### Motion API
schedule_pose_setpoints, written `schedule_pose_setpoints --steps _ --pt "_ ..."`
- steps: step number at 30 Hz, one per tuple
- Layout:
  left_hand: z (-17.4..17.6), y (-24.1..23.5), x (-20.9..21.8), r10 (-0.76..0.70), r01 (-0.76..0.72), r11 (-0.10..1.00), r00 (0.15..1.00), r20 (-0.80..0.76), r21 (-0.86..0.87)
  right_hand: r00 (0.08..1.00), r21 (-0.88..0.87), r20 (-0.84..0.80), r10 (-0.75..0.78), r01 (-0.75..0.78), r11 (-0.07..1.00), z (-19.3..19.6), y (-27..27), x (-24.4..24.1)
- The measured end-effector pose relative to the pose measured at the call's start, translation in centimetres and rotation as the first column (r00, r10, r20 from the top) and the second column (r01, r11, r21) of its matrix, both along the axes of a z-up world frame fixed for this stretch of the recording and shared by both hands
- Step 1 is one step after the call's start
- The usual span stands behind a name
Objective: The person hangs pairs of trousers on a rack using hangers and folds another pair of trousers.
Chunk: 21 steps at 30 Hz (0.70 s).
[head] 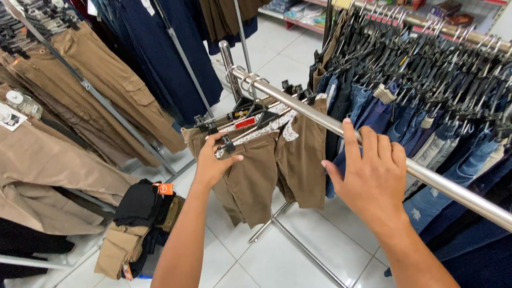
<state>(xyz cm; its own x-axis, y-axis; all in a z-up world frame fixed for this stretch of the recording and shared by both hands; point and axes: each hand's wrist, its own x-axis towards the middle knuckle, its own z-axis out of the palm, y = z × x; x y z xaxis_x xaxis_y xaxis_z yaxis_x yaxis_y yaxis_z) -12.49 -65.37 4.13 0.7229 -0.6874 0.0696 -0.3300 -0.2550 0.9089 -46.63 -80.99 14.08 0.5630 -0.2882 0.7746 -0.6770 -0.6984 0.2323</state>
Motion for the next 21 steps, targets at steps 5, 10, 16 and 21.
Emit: schedule_pose_setpoints --steps 5,10,16,21 --pt "-11.9 1.5 0.8 0.055 -0.009 0.980 0.972 -0.228 0.200 0.998 -0.023 0.048 0.044 -0.043 0.999 -0.6 -0.3 0.4" --pt "-16.8 1.0 -3.0 0.259 -0.069 0.897 0.882 -0.394 0.436 0.953 0.019 0.112 0.280 -0.284 0.959 -1.5 -0.1 -0.3" --pt "-33.2 2.5 -3.6 0.345 -0.211 0.921 0.831 -0.436 0.327 0.477 0.359 0.771 0.423 -0.873 0.329 -12.9 2.4 1.4" --pt "-31.7 2.5 -5.8 0.392 -0.328 0.919 0.811 -0.435 0.219 0.826 0.788 0.562 -0.031 -0.547 -0.282 -32.1 6.1 1.8"
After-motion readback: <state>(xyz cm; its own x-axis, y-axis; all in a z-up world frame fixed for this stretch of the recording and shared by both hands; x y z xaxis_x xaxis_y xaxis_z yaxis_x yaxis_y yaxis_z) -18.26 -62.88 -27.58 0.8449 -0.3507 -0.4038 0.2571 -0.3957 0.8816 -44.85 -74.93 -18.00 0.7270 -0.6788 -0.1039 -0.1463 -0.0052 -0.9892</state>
